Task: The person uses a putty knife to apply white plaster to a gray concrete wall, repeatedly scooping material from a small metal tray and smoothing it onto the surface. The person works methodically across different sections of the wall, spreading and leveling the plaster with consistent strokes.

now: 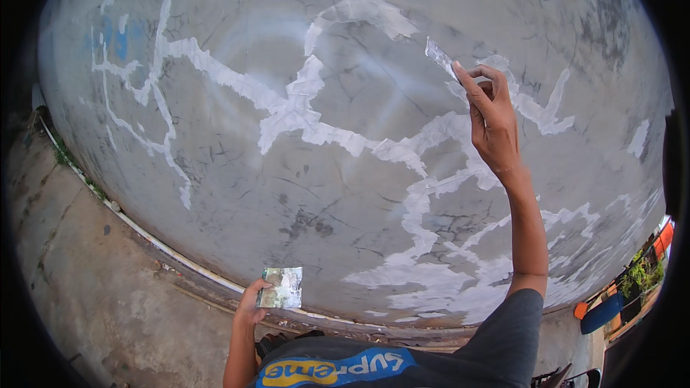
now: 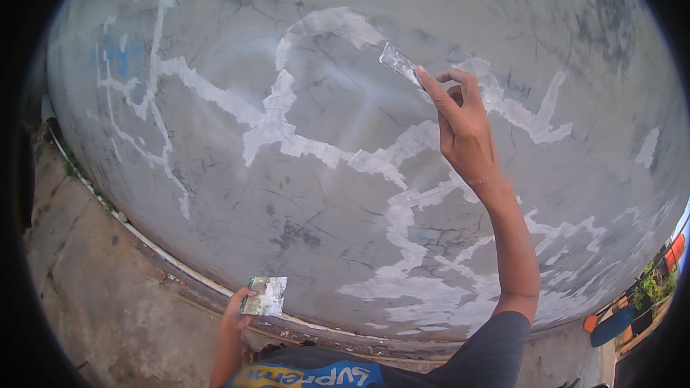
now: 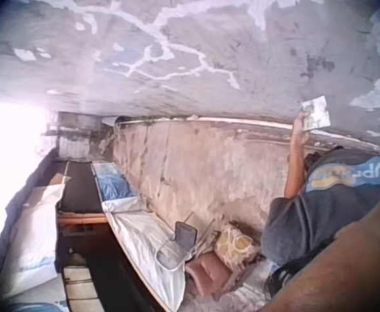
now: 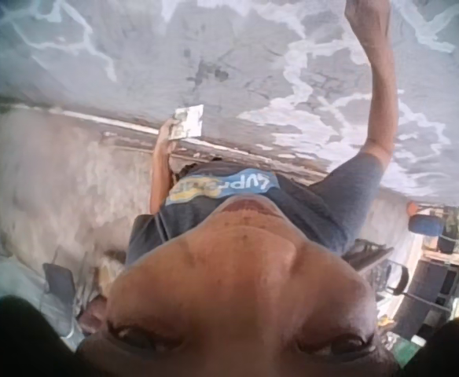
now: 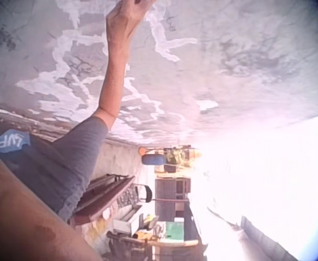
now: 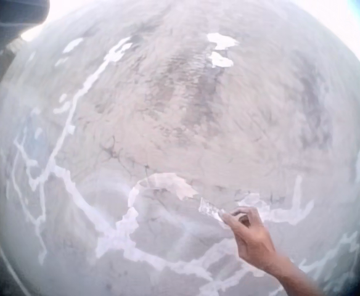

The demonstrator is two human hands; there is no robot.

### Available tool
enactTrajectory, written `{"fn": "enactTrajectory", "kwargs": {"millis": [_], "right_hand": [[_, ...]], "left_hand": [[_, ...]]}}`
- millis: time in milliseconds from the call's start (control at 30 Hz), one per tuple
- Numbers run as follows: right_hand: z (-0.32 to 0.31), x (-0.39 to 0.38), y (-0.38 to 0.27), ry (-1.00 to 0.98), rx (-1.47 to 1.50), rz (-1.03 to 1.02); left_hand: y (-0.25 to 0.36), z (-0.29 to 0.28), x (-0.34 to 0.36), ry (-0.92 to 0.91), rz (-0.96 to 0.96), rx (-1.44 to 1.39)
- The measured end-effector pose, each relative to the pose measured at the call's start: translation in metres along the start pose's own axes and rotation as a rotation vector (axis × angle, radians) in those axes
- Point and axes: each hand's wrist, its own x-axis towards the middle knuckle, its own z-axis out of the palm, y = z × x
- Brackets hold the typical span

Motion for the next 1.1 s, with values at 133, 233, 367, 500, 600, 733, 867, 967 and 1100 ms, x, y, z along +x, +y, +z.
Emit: {"fn": "enactTrajectory", "kwargs": {"millis": [133, 233, 367, 500, 600, 733, 867, 967, 1100], "right_hand": [[0.014, 0.02, 0.007, -0.029, -0.279, -0.143], [0.023, 0.03, 0.014, -0.055, -0.389, -0.223], [0.028, 0.037, 0.024, -0.065, -0.482, -0.278], [0.022, 0.032, 0.025, -0.066, -0.534, -0.215], [0.012, 0.031, 0.017, -0.114, -0.593, -0.17], [-0.013, 0.029, 0.007, -0.106, -0.721, -0.255], [-0.014, 0.055, -0.022, -0.057, -0.75, -0.444], [-0.005, 0.07, -0.022, -0.08, -0.831, -0.477], [-0.008, 0.067, -0.02, -0.135, -0.856, -0.405]], "left_hand": [[0.003, -0.002, 0.003, 0.032, -0.019, 0.013], [0.002, -0.004, 0.005, 0.018, -0.018, 0.014], [0.003, -0.008, 0.005, 0.023, -0.044, 0.037], [-0.001, -0.013, 0.013, 0.02, -0.032, 0.027], [-0.004, -0.016, 0.015, 0.005, -0.055, 0.028], [-0.001, -0.007, 0.009, -0.028, -0.102, 0.038], [-0.011, -0.011, 0.018, -0.037, -0.051, 0.03], [-0.017, 0.0, 0.026, -0.099, -0.065, 0.049], [-0.02, 0.019, 0.023, -0.059, -0.112, 0.043]]}}
